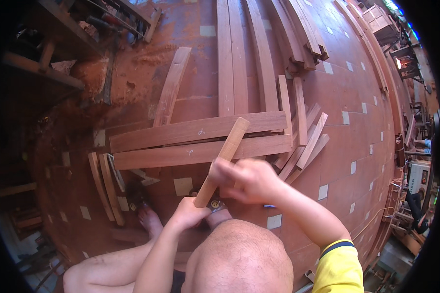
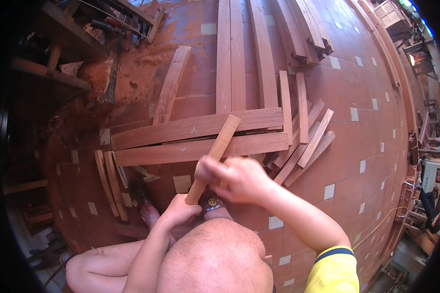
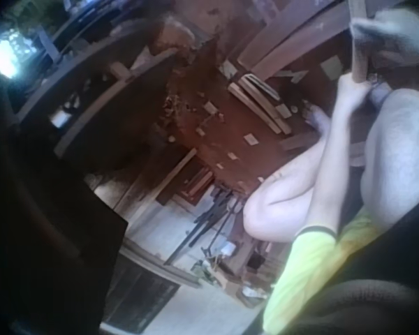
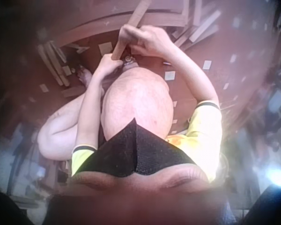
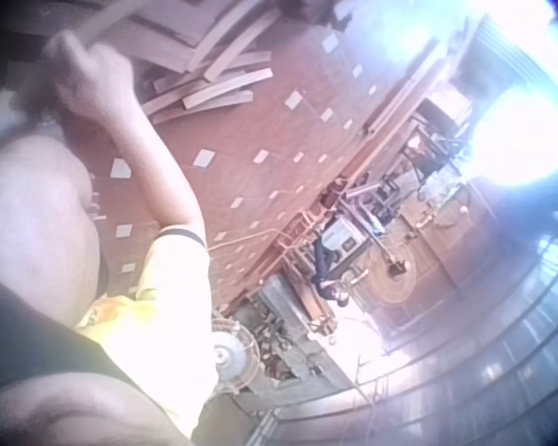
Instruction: The person sands a small wooden plank with a sanding block while sitting on the floor. They then use a triangular ruler and a pen to mark a line on the plank.
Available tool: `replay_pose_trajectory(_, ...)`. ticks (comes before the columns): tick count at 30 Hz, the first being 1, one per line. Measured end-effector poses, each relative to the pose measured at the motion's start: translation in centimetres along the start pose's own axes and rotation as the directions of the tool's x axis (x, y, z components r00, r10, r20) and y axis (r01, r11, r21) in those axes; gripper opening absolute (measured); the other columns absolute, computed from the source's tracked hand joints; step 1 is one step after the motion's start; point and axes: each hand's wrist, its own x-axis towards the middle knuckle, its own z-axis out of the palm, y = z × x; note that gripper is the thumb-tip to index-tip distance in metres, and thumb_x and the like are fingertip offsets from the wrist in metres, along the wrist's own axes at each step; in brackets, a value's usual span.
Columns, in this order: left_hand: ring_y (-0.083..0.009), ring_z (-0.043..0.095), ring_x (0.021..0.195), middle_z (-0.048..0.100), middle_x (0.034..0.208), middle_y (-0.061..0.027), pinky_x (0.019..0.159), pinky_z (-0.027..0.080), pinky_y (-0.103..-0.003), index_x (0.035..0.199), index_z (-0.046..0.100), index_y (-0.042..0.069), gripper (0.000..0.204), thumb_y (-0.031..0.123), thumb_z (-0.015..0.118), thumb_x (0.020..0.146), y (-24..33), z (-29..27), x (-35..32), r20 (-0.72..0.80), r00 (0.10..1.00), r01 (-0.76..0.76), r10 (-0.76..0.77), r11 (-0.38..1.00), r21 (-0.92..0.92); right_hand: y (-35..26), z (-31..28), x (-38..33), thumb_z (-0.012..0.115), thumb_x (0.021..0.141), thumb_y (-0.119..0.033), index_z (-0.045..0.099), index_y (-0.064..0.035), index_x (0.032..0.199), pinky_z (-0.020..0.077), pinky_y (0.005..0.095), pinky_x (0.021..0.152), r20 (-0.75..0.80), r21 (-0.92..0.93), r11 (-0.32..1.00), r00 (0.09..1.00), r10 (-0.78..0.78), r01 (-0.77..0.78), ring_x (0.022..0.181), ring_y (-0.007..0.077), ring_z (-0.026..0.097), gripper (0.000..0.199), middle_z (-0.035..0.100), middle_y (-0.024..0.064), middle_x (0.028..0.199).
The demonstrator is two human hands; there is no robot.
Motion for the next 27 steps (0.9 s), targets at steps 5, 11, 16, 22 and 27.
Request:
replay_pose_trajectory(5,-0.0143,0.059,0.052,0.062,0.063,-0.0050,0.047,0.044,-0.031,0.083,0.064,0.000,0.013,0.009,0.073,0.078,0.4,0.1,-0.5,0.000,1.000,0.007,-0.007,1.000,0.016,6.4,-1.1,2.1,0.084,0.087,-0.030,0.053,-0.0094,0.151,0.0577,0.0450,0.065,-0.470,-0.020,0.942,0.835,0.286,-0.334,0.074,0.0317,0.071,0.074,0.067,0.0146,0.080)
replay_pose_trajectory(11,-0.0143,0.059,0.052,0.063,0.064,-0.0058,0.047,0.044,-0.030,0.082,0.064,0.000,0.013,0.009,0.073,0.078,-0.2,-0.1,-0.1,0.010,1.000,-0.003,0.003,1.000,0.005,0.8,-0.1,-0.2,0.083,0.085,-0.037,0.050,-0.0188,0.155,0.0578,0.0454,0.066,0.070,0.037,0.996,0.994,-0.079,0.077,0.074,0.0339,0.070,0.079,0.064,0.0114,0.078)
replay_pose_trajectory(16,-0.0148,0.059,0.052,0.063,0.064,-0.0060,0.047,0.044,-0.031,0.081,0.064,0.001,0.013,0.009,0.074,0.078,0.1,0.2,-0.3,0.012,1.000,-0.002,0.002,1.000,0.009,7.5,-1.5,2.3,0.085,0.083,-0.023,0.055,-0.0098,0.150,0.0586,0.0455,0.068,-0.476,0.067,0.959,0.836,0.273,-0.276,0.082,0.0332,0.073,0.074,0.073,0.0182,0.091)
replay_pose_trajectory(22,-0.0151,0.058,0.048,0.061,0.060,-0.0061,0.044,0.043,-0.031,0.079,0.066,0.001,0.017,0.016,0.073,0.080,-0.8,0.0,0.2,-0.012,1.000,-0.019,0.019,1.000,0.016,1.5,-0.1,-0.6,0.088,0.079,-0.025,0.051,-0.0077,0.154,0.0576,0.0433,0.069,0.041,0.071,0.996,0.998,-0.049,0.046,0.077,0.0343,0.069,0.086,0.068,0.0146,0.089)
replay_pose_trajectory(27,-0.0145,0.058,0.048,0.060,0.060,-0.0052,0.045,0.044,-0.031,0.081,0.067,0.002,0.016,0.016,0.073,0.080,-1.0,0.5,0.3,0.048,0.999,-0.021,0.023,0.999,-0.043,7.8,-2.1,2.4,0.086,0.082,-0.028,0.055,-0.0119,0.150,0.0589,0.0424,0.067,-0.359,-0.054,0.996,0.932,0.046,-0.070,0.077,0.0346,0.072,0.076,0.072,0.0158,0.089)
